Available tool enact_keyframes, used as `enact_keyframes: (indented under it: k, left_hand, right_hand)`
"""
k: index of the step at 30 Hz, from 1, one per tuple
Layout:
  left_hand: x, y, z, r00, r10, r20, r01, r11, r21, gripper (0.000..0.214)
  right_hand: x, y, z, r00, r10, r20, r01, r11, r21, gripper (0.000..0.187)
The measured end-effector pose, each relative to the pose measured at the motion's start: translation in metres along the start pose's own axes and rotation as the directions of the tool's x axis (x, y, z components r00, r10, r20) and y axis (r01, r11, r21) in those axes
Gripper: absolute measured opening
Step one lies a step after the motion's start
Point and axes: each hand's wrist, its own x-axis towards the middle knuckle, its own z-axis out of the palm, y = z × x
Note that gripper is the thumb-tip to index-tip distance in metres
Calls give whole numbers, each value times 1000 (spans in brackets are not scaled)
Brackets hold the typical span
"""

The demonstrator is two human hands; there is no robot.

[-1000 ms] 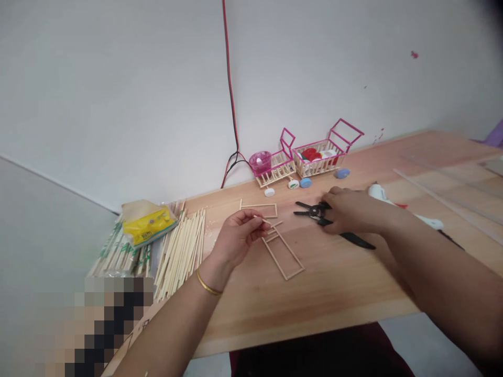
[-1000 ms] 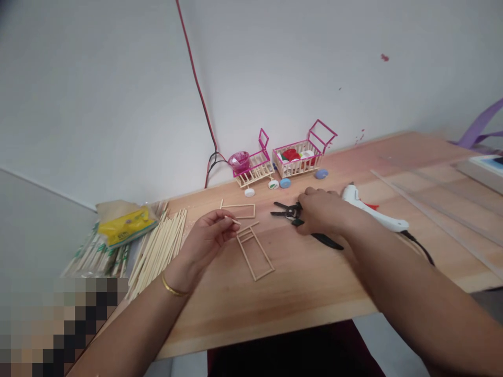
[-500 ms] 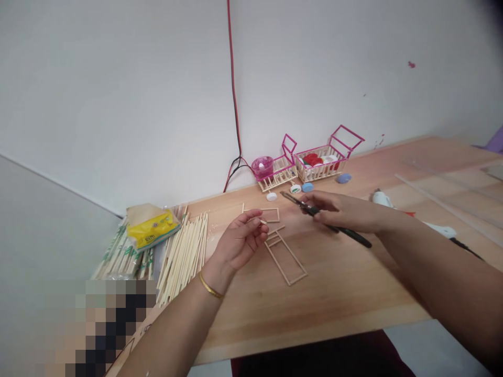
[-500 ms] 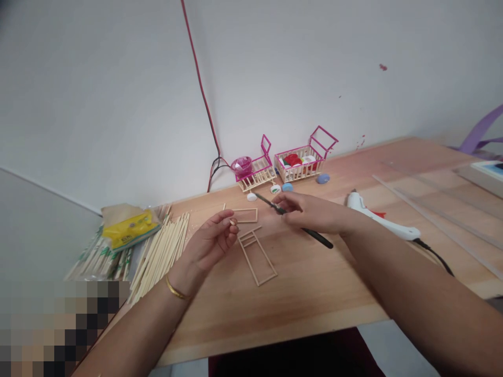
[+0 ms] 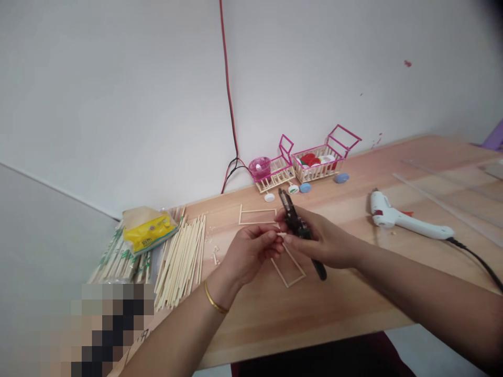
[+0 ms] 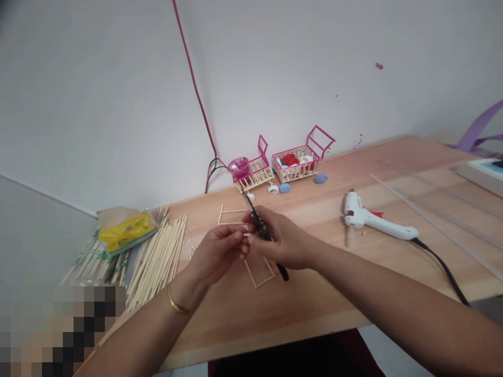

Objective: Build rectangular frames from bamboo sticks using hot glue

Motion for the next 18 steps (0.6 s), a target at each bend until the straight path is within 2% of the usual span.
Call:
enact_keyframes:
  k: [3,5,7,10,14,18]
  left_hand:
    - [-4,-2,7,998,37,50,-46,981,186,22]
    - [-6,-3,9,996,45,81,-66,957,284,22]
    - [-6,-3,8,996,38,85,-63,946,317,23]
    - [-4,-4,3,998,61,6,-60,956,289,29]
    - [3,-3,-7,988,107,-111,-78,969,236,25]
    - [5,-1,-10,990,100,-102,-83,983,162,25]
  right_hand:
    - [-2,-2,4,1000,0,11,0,998,-68,27]
    - [-3,-1,0,999,-40,29,43,991,-127,31]
    - [-2,3,-7,992,-120,35,124,977,-175,36]
    - [2,16,-22,980,-192,-61,175,962,-209,42]
    - [11,34,-36,984,-79,-158,44,976,-213,41]
    - [16,39,-38,988,11,-151,-49,967,-252,42]
